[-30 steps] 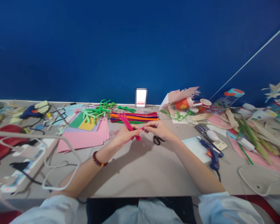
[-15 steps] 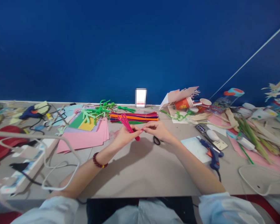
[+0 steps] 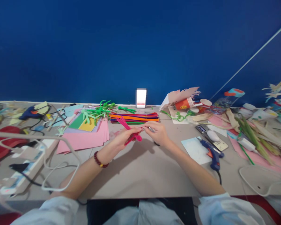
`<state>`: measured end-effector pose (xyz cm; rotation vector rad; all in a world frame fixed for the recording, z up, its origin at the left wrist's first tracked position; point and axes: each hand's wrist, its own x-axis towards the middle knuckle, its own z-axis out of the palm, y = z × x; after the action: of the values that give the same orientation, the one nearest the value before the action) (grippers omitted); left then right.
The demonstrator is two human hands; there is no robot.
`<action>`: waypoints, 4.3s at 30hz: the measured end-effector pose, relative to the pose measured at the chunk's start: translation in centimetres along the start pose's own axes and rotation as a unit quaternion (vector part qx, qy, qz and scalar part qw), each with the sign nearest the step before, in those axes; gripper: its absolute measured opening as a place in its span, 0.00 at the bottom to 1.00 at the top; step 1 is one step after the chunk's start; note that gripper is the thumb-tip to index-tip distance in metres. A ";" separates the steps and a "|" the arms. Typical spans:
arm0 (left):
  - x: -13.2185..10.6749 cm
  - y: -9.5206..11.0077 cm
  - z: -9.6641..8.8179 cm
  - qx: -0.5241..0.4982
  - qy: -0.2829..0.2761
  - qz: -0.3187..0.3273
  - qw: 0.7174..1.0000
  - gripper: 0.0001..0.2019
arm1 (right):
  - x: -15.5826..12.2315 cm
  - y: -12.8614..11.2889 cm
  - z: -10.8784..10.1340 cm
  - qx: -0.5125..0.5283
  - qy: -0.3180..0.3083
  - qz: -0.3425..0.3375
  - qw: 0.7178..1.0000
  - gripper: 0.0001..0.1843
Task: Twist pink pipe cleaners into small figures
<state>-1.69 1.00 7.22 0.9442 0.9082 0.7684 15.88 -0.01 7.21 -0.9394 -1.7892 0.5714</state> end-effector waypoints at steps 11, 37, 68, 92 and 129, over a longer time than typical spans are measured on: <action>1.4 -0.7 -0.8 -0.076 0.069 0.080 0.992 0.11 | 0.2 0.6 0.4 0.234 -0.084 0.268 0.931 0.20; 3.9 -1.5 -4.5 0.339 -0.112 0.254 0.899 0.14 | 1.1 2.4 -1.8 0.258 -0.051 0.292 0.920 0.20; 1.8 -1.2 -2.0 0.361 0.103 0.385 0.843 0.09 | 0.6 3.2 -1.1 0.297 -0.096 0.287 0.906 0.19; 3.2 -1.6 -2.4 0.028 0.084 0.160 0.983 0.15 | 0.2 3.5 0.9 0.318 0.006 0.367 0.874 0.15; 2.6 -1.4 -2.0 0.073 0.000 0.157 0.985 0.12 | -1.2 3.2 0.6 -0.315 0.056 -0.105 0.942 0.11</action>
<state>-2.15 3.34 4.55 1.2340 0.8341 0.9781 16.71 0.94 3.96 -1.1516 -1.9692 -0.2130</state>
